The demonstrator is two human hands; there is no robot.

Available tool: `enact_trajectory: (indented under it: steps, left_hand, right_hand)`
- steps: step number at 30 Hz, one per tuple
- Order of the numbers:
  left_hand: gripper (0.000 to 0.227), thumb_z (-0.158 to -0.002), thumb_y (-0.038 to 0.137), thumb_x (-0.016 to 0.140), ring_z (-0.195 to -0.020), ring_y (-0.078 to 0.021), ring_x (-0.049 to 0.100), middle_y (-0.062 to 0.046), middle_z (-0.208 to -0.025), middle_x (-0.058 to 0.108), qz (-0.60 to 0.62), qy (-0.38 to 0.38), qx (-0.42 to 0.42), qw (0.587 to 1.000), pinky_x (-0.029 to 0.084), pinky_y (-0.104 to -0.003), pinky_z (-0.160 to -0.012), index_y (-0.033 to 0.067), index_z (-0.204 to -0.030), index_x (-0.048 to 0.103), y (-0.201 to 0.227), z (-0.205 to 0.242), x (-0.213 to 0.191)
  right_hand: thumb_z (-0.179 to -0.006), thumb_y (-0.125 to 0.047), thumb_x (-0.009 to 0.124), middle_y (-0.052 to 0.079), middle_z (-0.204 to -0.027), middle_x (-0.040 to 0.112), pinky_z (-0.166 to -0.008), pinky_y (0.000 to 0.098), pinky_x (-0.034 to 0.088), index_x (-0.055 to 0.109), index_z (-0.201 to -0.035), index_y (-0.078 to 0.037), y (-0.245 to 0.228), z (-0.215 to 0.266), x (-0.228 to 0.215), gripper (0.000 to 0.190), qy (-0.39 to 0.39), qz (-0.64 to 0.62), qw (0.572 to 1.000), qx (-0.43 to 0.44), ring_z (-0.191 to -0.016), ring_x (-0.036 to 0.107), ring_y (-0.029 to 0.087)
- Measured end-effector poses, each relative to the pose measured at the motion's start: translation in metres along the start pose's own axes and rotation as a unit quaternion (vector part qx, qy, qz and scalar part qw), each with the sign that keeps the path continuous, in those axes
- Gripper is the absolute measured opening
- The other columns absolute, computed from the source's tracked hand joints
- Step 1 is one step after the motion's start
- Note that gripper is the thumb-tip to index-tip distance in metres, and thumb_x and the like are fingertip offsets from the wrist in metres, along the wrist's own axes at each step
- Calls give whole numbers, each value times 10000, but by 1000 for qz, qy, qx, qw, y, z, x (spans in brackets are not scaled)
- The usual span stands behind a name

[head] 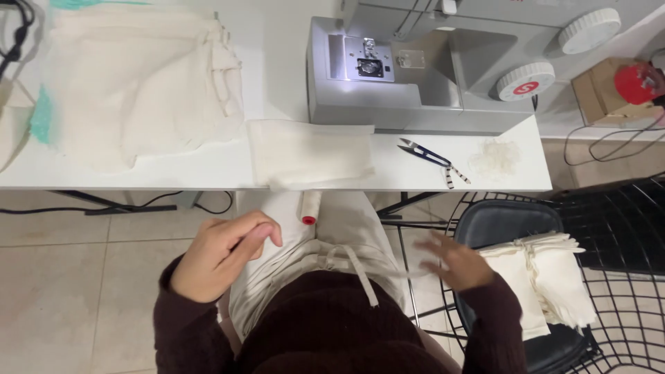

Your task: Preparing a sewing machine by winding thread onto a bobbin and threading the machine.

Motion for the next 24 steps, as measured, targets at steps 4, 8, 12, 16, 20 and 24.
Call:
enact_trajectory:
  steps: [4, 8, 12, 16, 20, 24]
  left_hand:
    - [156, -971, 120, 581, -363, -90, 397, 23, -501, 548, -81, -21, 53, 995, 340, -245, -364, 114, -865, 696, 6, -6, 10]
    - [167, -920, 169, 648, -367, -170, 465, -48, -595, 690, -164, 27, 13, 986, 360, -318, -402, 88, -780, 688, 25, -9, 11]
    - [170, -888, 155, 703, -411, -142, 423, -39, -544, 632, -155, 123, -41, 979, 333, -300, -431, 61, -745, 706, 17, -5, -7]
    - [211, -968, 148, 665, -470, -191, 485, -85, -477, 495, -78, 183, 25, 980, 439, -311, -491, 107, -770, 727, 14, -5, -20]
    - [130, -928, 110, 729, -494, -170, 472, -61, -537, 485, -45, 254, 108, 960, 438, -295, -507, 110, -800, 748, 17, -5, -19]
    - [111, -860, 117, 818, -496, -157, 480, -30, -556, 465, -56, 294, 147, 943, 438, -283, -514, 105, -789, 734, 17, 1, -20]
  right_hand:
    - [-948, -260, 613, 105, -1583, 455, -702, 341, 693, 385, -1513, -165, -107, -59, 3, 616, -96, -167, 974, -120, -701, 747, 180]
    - [-954, -159, 654, 89, -901, 735, -699, 299, 596, 222, -1597, -64, -210, -102, -6, 781, -75, -320, 929, -172, -812, 758, 219]
    - [-872, -67, 760, 44, -889, 781, -557, 229, 475, 761, -979, -75, -212, -111, -1, 108, 57, -369, 905, -205, -572, 585, 116]
    - [-949, -110, 696, 40, -629, 690, -633, 313, 557, 804, -980, -64, -176, -109, 7, 121, 83, -410, 887, -197, -544, 640, 184]
    - [-910, -86, 715, 22, -528, 684, -609, 301, 553, 825, -933, -74, -166, -94, 4, 114, 94, -392, 905, -138, -487, 624, 166]
    - [-915, -76, 696, 25, -514, 696, -603, 304, 566, 827, -945, -93, -163, -90, 7, 135, 103, -359, 917, -138, -480, 653, 175]
Point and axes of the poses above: each hand's wrist, its own z-axis away from the middle knuckle, its own x-axis out of the palm, y = z × x, the point moved 4 cm from there along -z, towards the middle knuckle
